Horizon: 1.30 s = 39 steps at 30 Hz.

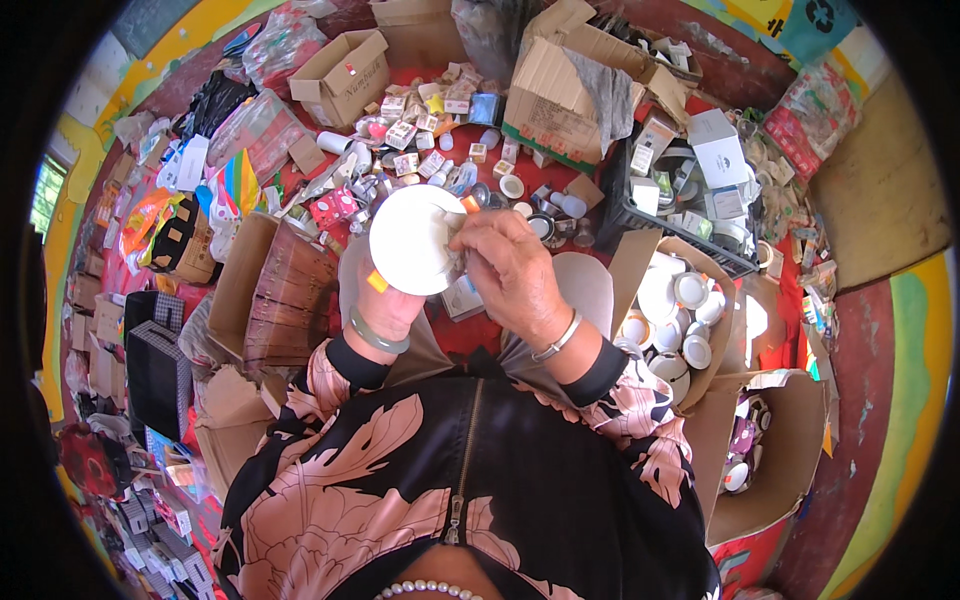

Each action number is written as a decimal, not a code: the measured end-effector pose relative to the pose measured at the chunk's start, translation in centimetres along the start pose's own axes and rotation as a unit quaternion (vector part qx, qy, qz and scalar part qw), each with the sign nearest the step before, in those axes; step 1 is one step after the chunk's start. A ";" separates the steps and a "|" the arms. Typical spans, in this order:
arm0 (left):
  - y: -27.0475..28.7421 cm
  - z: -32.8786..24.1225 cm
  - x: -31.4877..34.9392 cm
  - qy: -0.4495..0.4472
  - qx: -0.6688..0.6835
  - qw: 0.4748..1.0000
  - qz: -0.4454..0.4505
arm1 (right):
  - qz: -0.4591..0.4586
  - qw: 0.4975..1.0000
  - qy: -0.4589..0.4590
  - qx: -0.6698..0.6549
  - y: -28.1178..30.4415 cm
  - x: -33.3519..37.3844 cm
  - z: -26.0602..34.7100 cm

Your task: The person sits on the floor and cleans small white light fixtures. They use a cloth to wipe the exterior and interior of the fixtures, remove and clean orange plastic components, and place the cleaned items into a cardboard box.

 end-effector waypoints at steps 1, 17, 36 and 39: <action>0.0 0.1 0.1 -0.007 -0.008 1.000 -0.013 | 0.002 1.000 -0.009 -0.007 -0.3 0.5 -0.2; -0.5 1.2 0.7 0.096 0.180 0.979 0.011 | 0.224 0.754 -0.232 -0.573 -3.4 4.2 -4.6; -4.7 2.3 2.8 0.271 0.413 0.869 0.042 | 0.121 0.875 -0.325 -0.340 -0.8 5.1 -9.2; -3.6 2.5 2.4 0.194 0.202 0.952 0.122 | 0.121 0.919 -0.317 -0.200 -0.6 4.6 -8.9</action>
Point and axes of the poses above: each hand's wrist, its own x-axis away from the middle knuckle, its own y-axis out of the back of the hand, z = x × y, the point moved 10 cm from there along -x, towards the middle knuckle, and after that the axes turned 15 degrees about -y, right-handed, at the moved point
